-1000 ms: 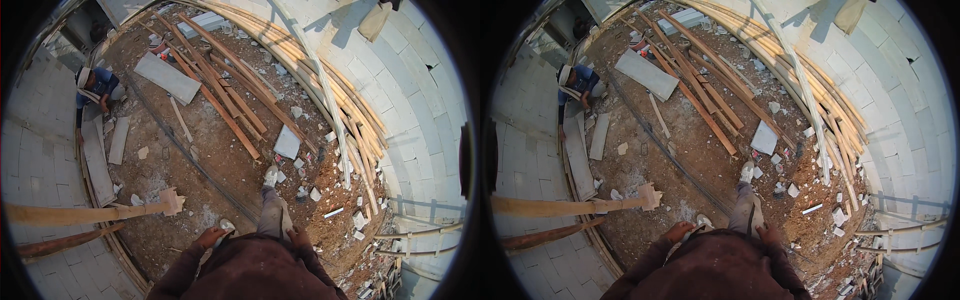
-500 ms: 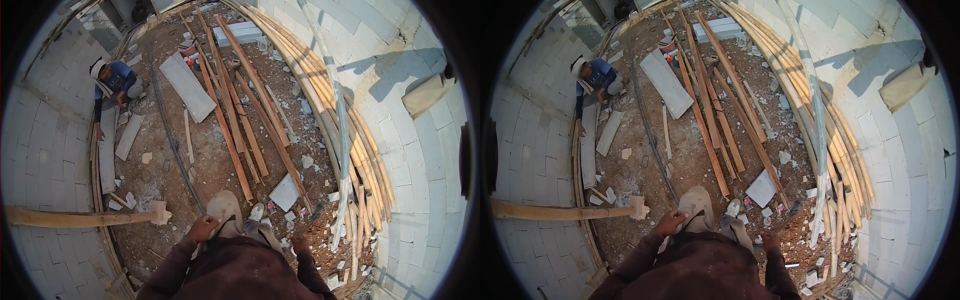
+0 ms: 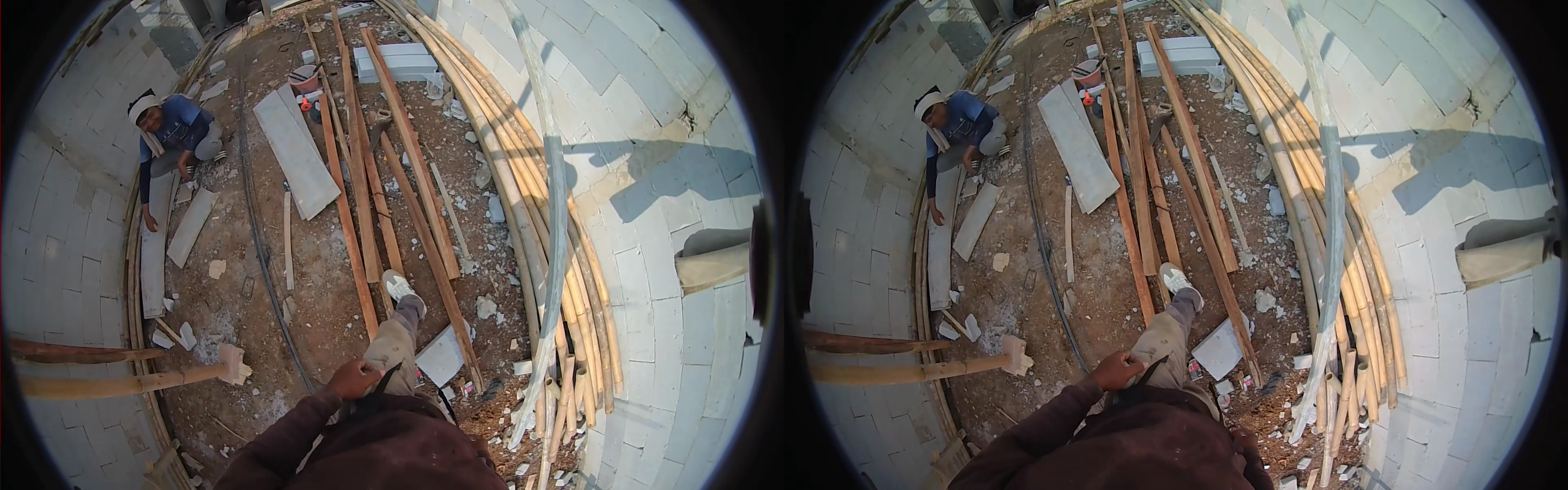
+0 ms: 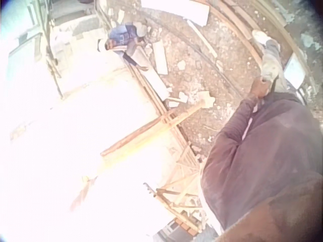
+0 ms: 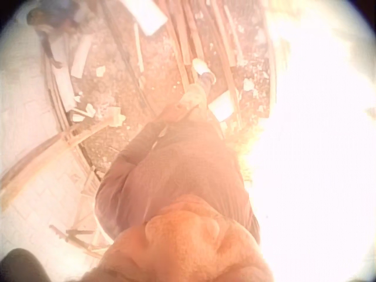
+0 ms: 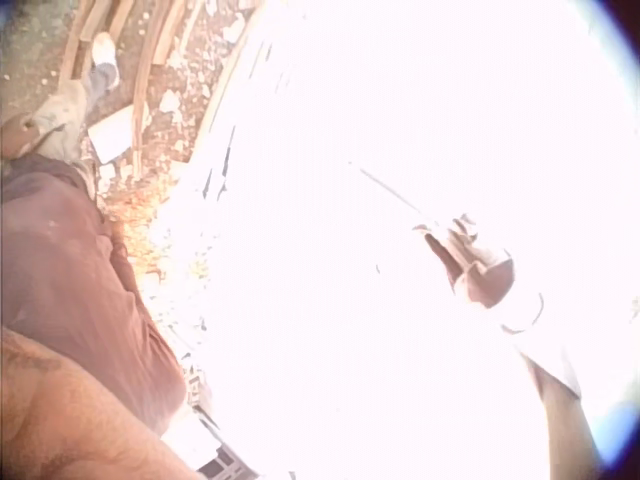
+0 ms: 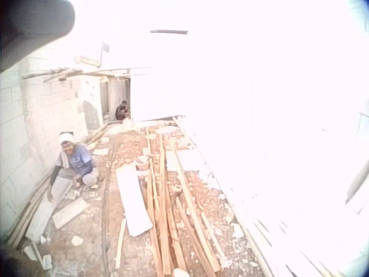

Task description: The person measures a rebar column with a measuring tape, selects wooden planks, aligns a panel on a wooden plank to measure it with the measuring tape, and hammers nails into the panel using a hatchet.

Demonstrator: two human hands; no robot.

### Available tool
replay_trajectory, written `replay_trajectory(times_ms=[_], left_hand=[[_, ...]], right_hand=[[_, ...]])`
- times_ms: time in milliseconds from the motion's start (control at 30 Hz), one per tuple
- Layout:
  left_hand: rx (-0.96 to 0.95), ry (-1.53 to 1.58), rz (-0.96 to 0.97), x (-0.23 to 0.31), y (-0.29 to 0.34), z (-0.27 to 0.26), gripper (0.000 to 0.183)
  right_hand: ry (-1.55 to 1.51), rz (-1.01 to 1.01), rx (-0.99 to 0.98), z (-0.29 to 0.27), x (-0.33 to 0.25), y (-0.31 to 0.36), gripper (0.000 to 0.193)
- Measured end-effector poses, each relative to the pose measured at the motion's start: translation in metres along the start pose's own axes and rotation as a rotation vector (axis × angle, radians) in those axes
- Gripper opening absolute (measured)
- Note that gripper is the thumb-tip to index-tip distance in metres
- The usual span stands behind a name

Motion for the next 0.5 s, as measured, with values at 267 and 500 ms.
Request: replay_trajectory(times_ms=[267,500], left_hand=[[0.208,0.026,-0.092,-0.033,-0.065,0.010,0.042],[0.413,0.014,-0.233,-0.101,-0.036,0.050,0.040]], right_hand=[[0.158,0.014,-0.163,-0.050,-0.095,-0.154,0.041],[0.148,-0.238,0.002,0.045,-0.432,-0.385,0.078]])
Point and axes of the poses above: each hand's wrist, its own y-axis away from the middle knuckle, its own z-axis out of the palm, x = y × z, the point moved 9 cm from there along -y, towards the middle knuckle, and after that the axes turned 2 degrees about z, right-handed, at the moved point
